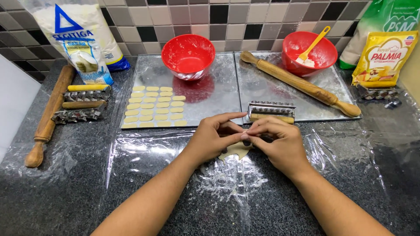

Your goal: Cutting out decorative shapes from a sheet of dough using a metal mold and removing the excess.

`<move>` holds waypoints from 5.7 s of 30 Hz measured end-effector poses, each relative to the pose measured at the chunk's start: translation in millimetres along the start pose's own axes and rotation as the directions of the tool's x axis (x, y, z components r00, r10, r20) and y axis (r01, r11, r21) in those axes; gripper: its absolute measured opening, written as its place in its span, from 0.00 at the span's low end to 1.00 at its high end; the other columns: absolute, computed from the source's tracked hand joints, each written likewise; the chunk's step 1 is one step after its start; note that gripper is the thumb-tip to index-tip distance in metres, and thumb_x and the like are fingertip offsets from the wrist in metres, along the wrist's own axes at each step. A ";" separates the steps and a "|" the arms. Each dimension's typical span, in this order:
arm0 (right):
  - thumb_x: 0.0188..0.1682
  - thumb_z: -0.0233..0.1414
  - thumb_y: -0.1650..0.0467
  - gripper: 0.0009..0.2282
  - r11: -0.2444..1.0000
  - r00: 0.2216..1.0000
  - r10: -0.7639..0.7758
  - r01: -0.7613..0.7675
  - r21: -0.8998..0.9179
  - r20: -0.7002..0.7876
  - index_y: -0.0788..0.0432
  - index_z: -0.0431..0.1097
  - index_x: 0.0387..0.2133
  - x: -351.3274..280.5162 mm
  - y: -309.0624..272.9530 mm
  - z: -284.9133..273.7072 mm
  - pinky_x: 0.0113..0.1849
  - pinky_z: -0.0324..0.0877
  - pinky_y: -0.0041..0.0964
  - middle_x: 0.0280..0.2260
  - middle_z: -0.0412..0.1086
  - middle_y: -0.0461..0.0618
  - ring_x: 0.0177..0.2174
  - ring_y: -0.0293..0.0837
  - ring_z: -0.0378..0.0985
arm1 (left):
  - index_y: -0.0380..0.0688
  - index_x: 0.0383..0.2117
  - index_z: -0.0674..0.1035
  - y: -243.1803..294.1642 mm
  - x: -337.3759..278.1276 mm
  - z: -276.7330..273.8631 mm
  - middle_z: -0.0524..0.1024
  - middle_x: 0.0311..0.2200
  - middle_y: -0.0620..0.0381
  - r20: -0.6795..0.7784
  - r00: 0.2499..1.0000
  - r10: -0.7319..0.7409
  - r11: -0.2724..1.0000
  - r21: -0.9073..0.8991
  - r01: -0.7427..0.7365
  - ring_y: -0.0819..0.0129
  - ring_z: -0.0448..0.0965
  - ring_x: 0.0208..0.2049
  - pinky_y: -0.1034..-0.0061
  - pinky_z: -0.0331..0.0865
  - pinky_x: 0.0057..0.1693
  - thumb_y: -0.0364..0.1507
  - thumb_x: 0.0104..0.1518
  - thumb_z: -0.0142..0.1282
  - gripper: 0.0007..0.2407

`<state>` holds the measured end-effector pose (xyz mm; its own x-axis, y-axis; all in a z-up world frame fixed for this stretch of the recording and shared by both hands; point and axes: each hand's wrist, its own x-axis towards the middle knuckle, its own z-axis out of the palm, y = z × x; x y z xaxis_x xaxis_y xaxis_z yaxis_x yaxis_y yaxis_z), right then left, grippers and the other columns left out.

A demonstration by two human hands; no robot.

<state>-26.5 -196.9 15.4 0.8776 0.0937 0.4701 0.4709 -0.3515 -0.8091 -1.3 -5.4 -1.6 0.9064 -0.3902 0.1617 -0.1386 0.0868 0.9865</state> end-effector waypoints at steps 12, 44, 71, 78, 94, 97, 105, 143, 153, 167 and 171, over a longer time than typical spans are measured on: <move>0.42 0.63 0.75 0.06 0.992 0.993 0.078 -0.087 0.088 0.092 0.59 0.82 0.33 -0.1 12.5 -1.3 0.37 0.77 0.39 0.32 0.81 0.56 0.34 0.43 0.81 | 0.39 0.58 0.75 -2.1 2.6 -5.9 0.85 0.32 0.51 0.002 1.000 -0.027 0.999 -0.029 0.027 0.74 0.83 0.35 0.81 0.81 0.45 0.23 0.54 0.64 0.23; 0.43 0.63 0.76 0.04 0.983 0.991 0.094 -0.107 0.152 0.093 0.59 0.83 0.30 -2.4 -0.4 2.6 0.38 0.75 0.42 0.29 0.83 0.53 0.32 0.46 0.85 | 0.37 0.55 0.77 -0.6 0.0 -6.5 0.84 0.29 0.47 -0.043 0.985 -0.169 0.980 -0.113 0.163 0.71 0.84 0.31 0.82 0.81 0.42 0.21 0.49 0.69 0.24; 0.44 0.62 0.75 0.02 0.997 0.998 -0.002 -0.003 0.081 0.063 0.58 0.83 0.28 0.7 17.9 -0.1 0.40 0.74 0.40 0.31 0.82 0.52 0.34 0.43 0.83 | 0.41 0.38 0.85 -13.9 -8.9 -2.6 0.84 0.30 0.51 -0.129 0.984 0.123 0.983 0.149 -0.103 0.70 0.84 0.30 0.79 0.79 0.37 0.22 0.54 0.59 0.08; 0.45 0.62 0.74 0.04 0.967 0.975 0.163 -0.189 0.171 0.154 0.60 0.84 0.32 -6.2 30.2 2.9 0.41 0.73 0.40 0.30 0.83 0.54 0.34 0.41 0.81 | 0.44 0.42 0.85 -8.9 -9.4 -2.5 0.83 0.33 0.54 -0.035 0.987 0.157 0.970 0.195 -0.147 0.73 0.82 0.30 0.84 0.76 0.37 0.25 0.47 0.66 0.14; 0.49 0.59 0.75 0.06 0.901 0.945 0.321 -0.327 0.285 0.067 0.68 0.79 0.37 -7.1 24.4 11.5 0.30 0.79 0.35 0.24 0.78 0.58 0.24 0.43 0.81 | 0.54 0.33 0.88 -13.4 4.9 -9.9 0.83 0.22 0.61 -0.211 0.931 0.298 0.898 0.392 -0.198 0.71 0.83 0.27 0.81 0.75 0.36 0.27 0.51 0.66 0.06; 0.47 0.60 0.76 0.05 0.977 0.983 0.183 -0.184 0.108 0.015 0.64 0.81 0.35 -4.2 15.6 5.2 0.29 0.78 0.32 0.23 0.78 0.56 0.25 0.40 0.81 | 0.59 0.31 0.87 -23.2 11.1 -19.9 0.81 0.18 0.65 -0.216 0.884 0.415 0.755 0.623 -0.202 0.69 0.82 0.25 0.80 0.75 0.38 0.28 0.51 0.66 0.05; 0.43 0.62 0.72 0.05 0.905 0.992 -0.011 0.064 -0.420 0.128 0.56 0.80 0.33 -0.2 9.8 -9.7 0.37 0.77 0.42 0.33 0.79 0.47 0.34 0.50 0.82 | 0.63 0.35 0.86 -21.5 8.3 -9.9 0.84 0.37 0.71 -0.013 0.935 0.356 0.512 0.839 -0.183 0.63 0.76 0.46 0.66 0.68 0.52 0.31 0.52 0.58 0.08; 0.38 0.62 0.73 0.17 0.987 0.937 0.117 -0.073 -0.143 0.330 0.57 0.77 0.44 0.7 15.1 -20.3 0.30 0.75 0.37 0.31 0.79 0.52 0.28 0.43 0.79 | 0.48 0.28 0.81 -0.4 -1.5 -15.0 0.80 0.22 0.53 0.042 0.942 0.333 0.829 0.463 -0.313 0.58 0.81 0.28 0.70 0.73 0.41 0.25 0.46 0.56 0.05; 0.44 0.63 0.72 0.05 0.938 0.915 0.333 -0.346 0.018 0.228 0.61 0.82 0.32 -0.6 3.2 -15.8 0.30 0.75 0.33 0.24 0.82 0.54 0.26 0.37 0.78 | 0.47 0.55 0.76 -1.6 -6.5 -5.8 0.77 0.37 0.52 0.000 1.000 0.021 0.999 0.026 -0.021 0.74 0.77 0.31 0.77 0.80 0.39 0.21 0.46 0.65 0.25; 0.44 0.57 0.77 0.08 0.834 0.788 0.529 -0.551 -0.024 0.314 0.73 0.76 0.35 -6.7 2.4 -5.1 0.15 0.75 0.33 0.14 0.75 0.63 0.11 0.46 0.78 | 0.45 0.51 0.78 8.8 -2.7 -16.6 0.82 0.32 0.48 0.136 0.983 0.122 0.892 0.420 -0.169 0.57 0.84 0.38 0.68 0.78 0.50 0.17 0.47 0.63 0.22; 0.41 0.63 0.71 0.06 0.931 0.962 0.262 -0.228 -0.286 0.083 0.55 0.80 0.33 -4.9 28.2 -12.9 0.19 0.68 0.28 0.14 0.75 0.49 0.13 0.36 0.74 | 0.51 0.49 0.78 7.3 -2.9 -17.0 0.81 0.34 0.56 0.174 0.964 0.199 0.744 0.613 -0.265 0.57 0.82 0.42 0.64 0.76 0.51 0.22 0.44 0.66 0.22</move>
<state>-18.7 -219.3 -5.2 0.9745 0.0758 0.2110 0.2123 -0.6147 -0.7597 1.8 11.9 4.7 0.7769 -0.5188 0.3568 -0.5878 -0.3944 0.7064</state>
